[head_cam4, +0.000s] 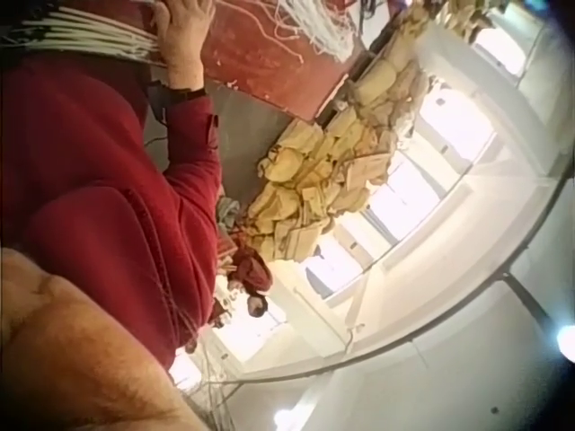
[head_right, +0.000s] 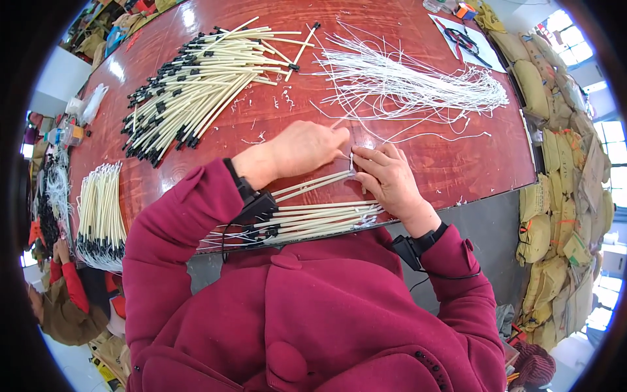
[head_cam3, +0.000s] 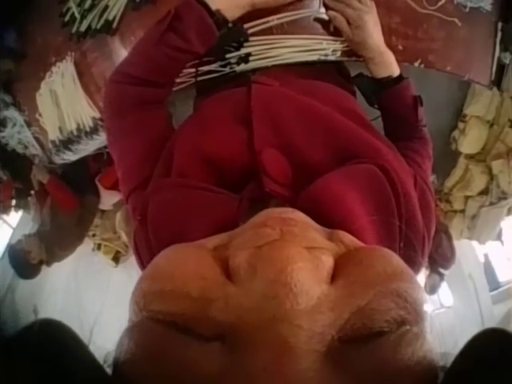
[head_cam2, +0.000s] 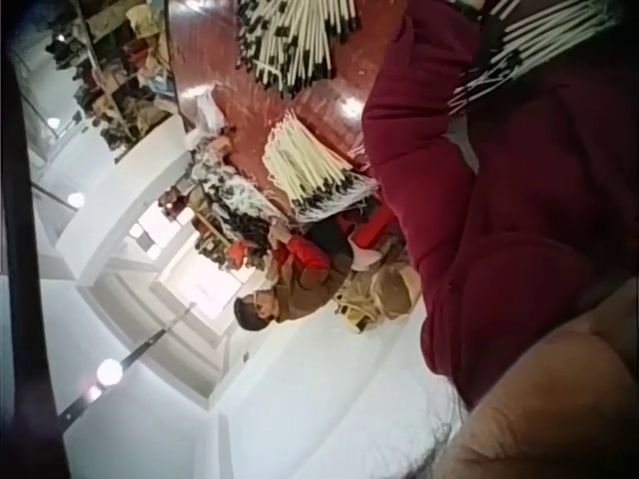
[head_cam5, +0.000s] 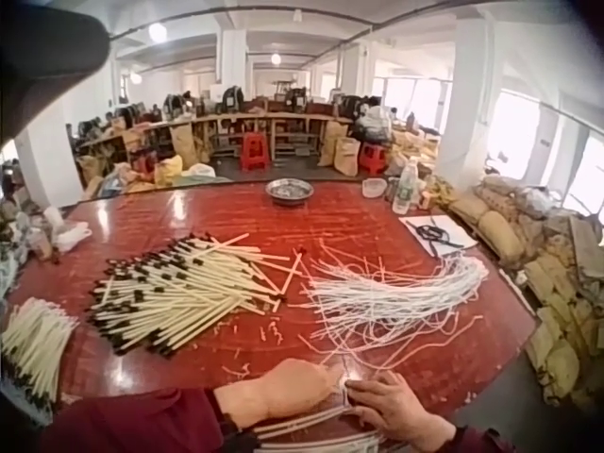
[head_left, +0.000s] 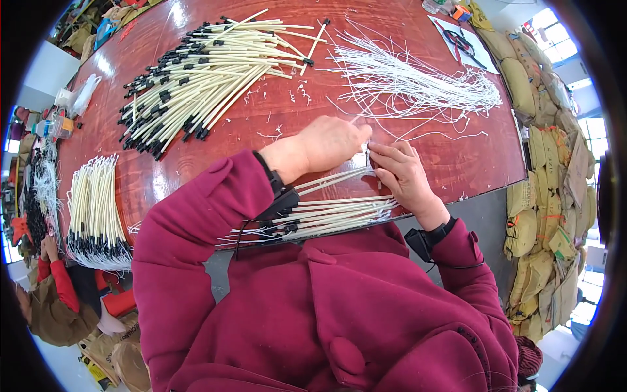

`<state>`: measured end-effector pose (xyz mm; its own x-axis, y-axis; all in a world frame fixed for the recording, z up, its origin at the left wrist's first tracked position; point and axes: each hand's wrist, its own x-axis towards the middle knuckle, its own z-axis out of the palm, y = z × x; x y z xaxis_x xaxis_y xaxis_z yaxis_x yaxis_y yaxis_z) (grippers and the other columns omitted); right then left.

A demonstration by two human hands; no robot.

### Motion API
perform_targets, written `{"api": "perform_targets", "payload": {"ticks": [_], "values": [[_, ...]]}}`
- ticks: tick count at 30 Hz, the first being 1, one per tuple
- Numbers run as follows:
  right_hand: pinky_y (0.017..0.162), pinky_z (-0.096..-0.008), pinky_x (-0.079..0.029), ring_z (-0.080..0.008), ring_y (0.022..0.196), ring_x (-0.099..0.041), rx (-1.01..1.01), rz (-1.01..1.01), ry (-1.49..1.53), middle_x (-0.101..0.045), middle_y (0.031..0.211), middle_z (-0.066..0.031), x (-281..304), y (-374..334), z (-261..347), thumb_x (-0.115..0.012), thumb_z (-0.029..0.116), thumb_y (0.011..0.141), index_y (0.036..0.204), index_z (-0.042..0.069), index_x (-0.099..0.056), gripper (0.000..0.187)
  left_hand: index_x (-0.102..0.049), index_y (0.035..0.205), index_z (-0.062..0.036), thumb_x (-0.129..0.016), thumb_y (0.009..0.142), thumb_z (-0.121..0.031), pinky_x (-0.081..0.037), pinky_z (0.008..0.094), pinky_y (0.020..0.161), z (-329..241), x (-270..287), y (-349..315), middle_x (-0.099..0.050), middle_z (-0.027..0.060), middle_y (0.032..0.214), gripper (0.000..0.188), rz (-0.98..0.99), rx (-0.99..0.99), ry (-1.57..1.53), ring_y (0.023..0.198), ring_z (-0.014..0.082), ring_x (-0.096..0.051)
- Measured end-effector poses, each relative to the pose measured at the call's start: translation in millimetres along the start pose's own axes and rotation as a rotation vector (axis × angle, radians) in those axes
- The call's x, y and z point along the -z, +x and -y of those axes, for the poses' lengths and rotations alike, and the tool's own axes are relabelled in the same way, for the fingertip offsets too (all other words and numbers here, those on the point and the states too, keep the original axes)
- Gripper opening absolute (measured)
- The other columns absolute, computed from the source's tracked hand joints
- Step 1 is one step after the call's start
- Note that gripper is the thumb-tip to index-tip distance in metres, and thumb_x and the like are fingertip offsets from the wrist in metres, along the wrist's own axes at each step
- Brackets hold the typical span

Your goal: Sorting and organizing long thin rod components with attached white strings on a production table.

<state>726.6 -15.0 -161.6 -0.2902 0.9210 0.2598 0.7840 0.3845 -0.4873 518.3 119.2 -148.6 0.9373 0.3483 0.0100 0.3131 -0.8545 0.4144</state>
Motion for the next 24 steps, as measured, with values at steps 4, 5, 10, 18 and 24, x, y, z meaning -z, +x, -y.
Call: {"api": "perform_targets", "payload": {"ticks": [4,5,10,18,24], "values": [[0.103,-0.0427,-0.043,-0.0313,0.112,-0.056,-0.031,0.059,-0.006,-0.066,0.135,-0.0106,-3,0,8,-0.068,0.016,0.089,0.126,0.000,-0.070,0.040,-0.064,0.095,-0.0028,-0.063,0.095,-0.014,-0.054,0.0450,0.064,27,12,-55,-0.068,0.0171,0.083,0.012,-0.384,-0.030,-0.005,0.077,0.0366,-0.068],[0.104,-0.0428,-0.043,-0.0316,0.113,-0.056,-0.035,0.062,-0.024,-0.065,0.136,-0.0109,-3,-1,9,-0.068,0.016,0.088,0.127,0.000,-0.069,0.042,-0.066,0.092,-0.0023,-0.063,0.094,-0.017,-0.054,0.0454,0.065,24,26,-76,-0.070,0.0171,0.082,0.015,-0.460,0.102,-0.078,0.077,0.0369,-0.069],[0.106,-0.0436,-0.042,-0.0336,0.118,-0.054,-0.035,0.089,-0.077,-0.061,0.142,-0.0125,-3,10,14,-0.069,0.017,0.087,0.131,-0.002,-0.065,0.048,-0.070,0.085,-0.0007,-0.068,0.092,-0.020,-0.053,0.0460,0.067,12,46,-164,-0.070,0.0193,0.077,0.021,-0.499,0.663,-0.367,0.072,0.0383,-0.069],[0.109,-0.0444,-0.041,-0.0363,0.123,-0.051,0.013,0.162,-0.200,-0.054,0.149,-0.0143,-6,23,32,-0.069,0.019,0.088,0.136,-0.006,-0.058,0.055,-0.069,0.083,0.0036,-0.073,0.089,-0.019,-0.050,0.0389,0.062,25,8,-241,-0.068,0.0178,0.069,0.024,-0.506,0.865,-0.233,0.063,0.0262,-0.067],[0.110,-0.0441,-0.041,-0.0370,0.125,-0.050,-0.026,0.175,-0.169,-0.054,0.150,-0.0149,-5,22,33,-0.068,0.020,0.089,0.136,-0.007,-0.058,0.055,-0.073,0.085,-0.0002,-0.075,0.087,-0.024,-0.054,0.0461,0.071,32,25,-262,-0.071,0.0199,0.076,0.024,-0.348,0.960,-0.255,0.076,0.0373,-0.070]]}}
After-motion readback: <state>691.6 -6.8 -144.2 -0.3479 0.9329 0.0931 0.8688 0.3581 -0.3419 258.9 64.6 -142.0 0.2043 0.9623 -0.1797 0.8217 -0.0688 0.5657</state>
